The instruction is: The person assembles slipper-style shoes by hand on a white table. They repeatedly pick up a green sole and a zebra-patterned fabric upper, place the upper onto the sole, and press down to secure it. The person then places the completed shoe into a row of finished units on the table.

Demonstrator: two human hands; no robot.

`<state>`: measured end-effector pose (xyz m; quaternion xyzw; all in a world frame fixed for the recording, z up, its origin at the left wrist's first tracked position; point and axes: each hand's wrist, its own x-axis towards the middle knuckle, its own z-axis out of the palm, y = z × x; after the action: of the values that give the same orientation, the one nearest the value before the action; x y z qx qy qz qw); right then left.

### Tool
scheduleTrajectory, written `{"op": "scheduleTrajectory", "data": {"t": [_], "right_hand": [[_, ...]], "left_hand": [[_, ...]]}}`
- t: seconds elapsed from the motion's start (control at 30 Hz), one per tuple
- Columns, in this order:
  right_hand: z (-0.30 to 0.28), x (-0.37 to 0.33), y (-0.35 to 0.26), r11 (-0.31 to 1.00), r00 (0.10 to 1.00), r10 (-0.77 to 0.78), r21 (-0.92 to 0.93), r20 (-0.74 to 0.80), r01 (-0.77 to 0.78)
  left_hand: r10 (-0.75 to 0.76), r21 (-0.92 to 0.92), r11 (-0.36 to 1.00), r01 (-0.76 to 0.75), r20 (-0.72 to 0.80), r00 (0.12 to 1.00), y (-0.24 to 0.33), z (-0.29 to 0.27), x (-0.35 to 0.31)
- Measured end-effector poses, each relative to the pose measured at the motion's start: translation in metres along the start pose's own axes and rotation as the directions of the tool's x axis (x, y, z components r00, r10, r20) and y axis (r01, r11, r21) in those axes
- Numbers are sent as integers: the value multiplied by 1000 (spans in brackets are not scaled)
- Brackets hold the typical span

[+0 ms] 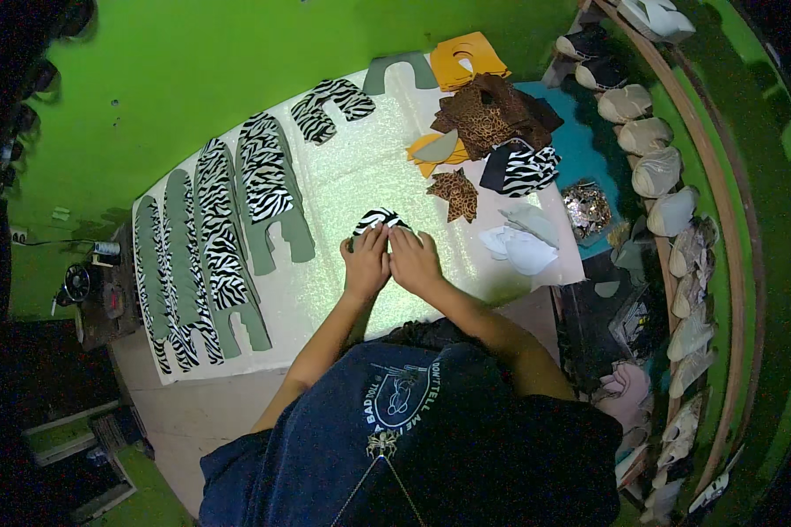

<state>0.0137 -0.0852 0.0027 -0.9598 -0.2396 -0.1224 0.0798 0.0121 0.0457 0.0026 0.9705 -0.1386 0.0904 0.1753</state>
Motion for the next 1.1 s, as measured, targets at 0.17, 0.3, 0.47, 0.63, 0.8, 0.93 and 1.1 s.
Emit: {"op": "scheduleTrajectory", "data": {"t": [0.17, 0.3, 0.47, 0.63, 0.8, 0.93, 1.1], "right_hand": [[2, -3, 0, 1000, 998, -11, -25, 54, 12], [2, -2, -2, 1000, 995, 17, -19, 94, -15], [-1, 5, -8, 999, 997, 42, -15, 71, -41], [3, 7, -9, 999, 999, 22, -30, -24, -23], [-1, 16, -14, 998, 999, 29, -54, -33, -31], [6, 19, -14, 992, 998, 7, -123, -70, -16], [9, 27, -19, 990, 997, 71, -127, 41, -65]], "left_hand": [[23, -10, 1000, -23, -5, 1000, -5, 3, -3], [-8, -10, 1000, 8, 4, 1000, -6, 3, -4], [-39, -23, 999, 40, 25, 999, -5, 5, -5], [11, -3, 1000, -11, -58, 998, -8, 9, -3], [-33, -47, 998, 31, -49, 998, -14, 13, -3], [-82, -168, 982, 84, 17, 996, -15, 3, 3], [-14, -142, 990, 18, 28, 1000, -23, -1, 5]]}}
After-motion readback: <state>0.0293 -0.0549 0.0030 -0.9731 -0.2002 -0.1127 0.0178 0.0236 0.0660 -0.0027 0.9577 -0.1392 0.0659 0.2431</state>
